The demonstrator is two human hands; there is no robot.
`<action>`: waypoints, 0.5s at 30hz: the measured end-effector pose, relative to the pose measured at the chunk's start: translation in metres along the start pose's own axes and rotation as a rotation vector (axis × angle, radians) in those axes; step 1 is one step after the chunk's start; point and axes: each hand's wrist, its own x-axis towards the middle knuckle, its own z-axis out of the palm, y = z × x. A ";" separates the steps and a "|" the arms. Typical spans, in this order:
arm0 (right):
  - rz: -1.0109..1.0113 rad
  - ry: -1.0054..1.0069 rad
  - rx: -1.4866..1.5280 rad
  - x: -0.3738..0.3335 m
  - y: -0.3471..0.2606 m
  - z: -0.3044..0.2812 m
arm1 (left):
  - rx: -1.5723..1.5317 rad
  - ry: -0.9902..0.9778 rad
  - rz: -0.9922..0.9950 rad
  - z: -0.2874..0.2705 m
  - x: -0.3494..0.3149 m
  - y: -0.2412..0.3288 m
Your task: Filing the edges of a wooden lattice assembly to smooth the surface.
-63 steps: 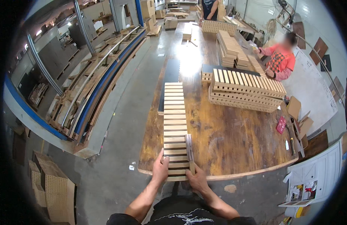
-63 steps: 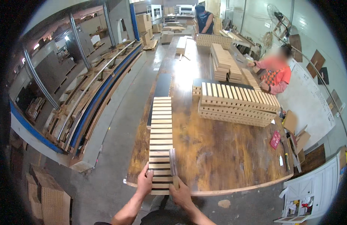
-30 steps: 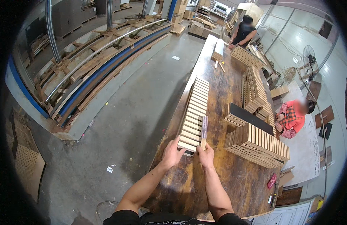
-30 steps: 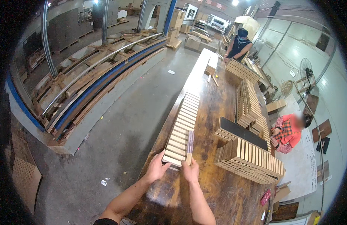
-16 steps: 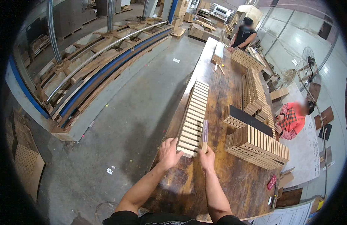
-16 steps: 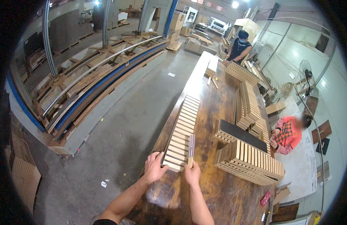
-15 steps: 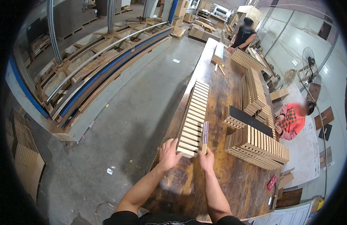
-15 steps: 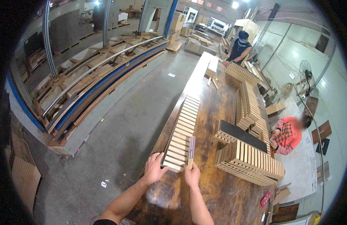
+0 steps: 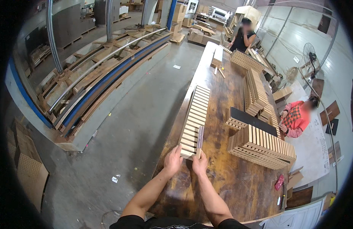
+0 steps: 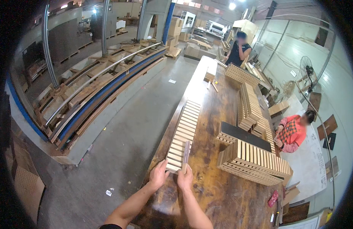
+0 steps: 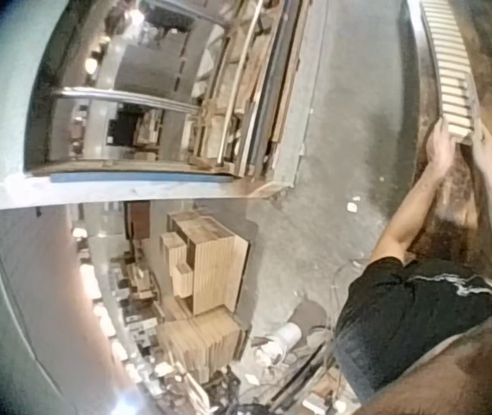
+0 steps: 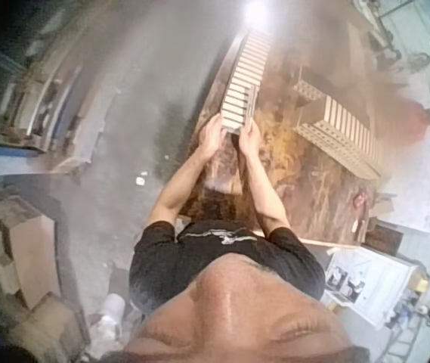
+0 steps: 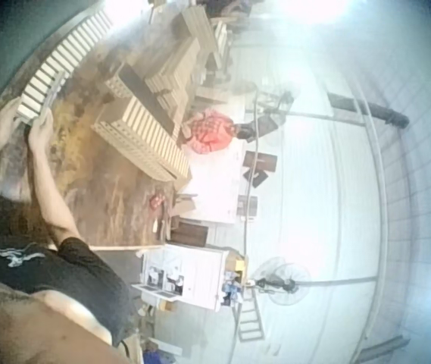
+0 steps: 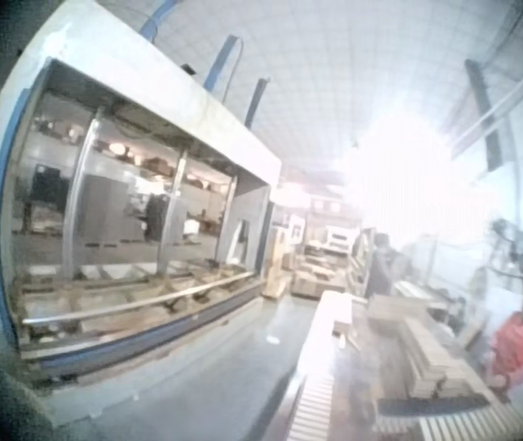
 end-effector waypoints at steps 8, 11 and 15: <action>0.399 -0.106 0.205 -0.089 0.009 -0.066 | -0.203 -0.030 -0.158 -0.027 -0.106 0.009; 0.611 -0.179 0.428 -0.131 0.043 -0.104 | -0.725 -0.224 -0.648 -0.034 -0.110 0.000; 0.379 -0.013 -0.091 -0.146 0.092 -0.121 | -0.765 -0.374 -0.607 0.010 -0.092 -0.015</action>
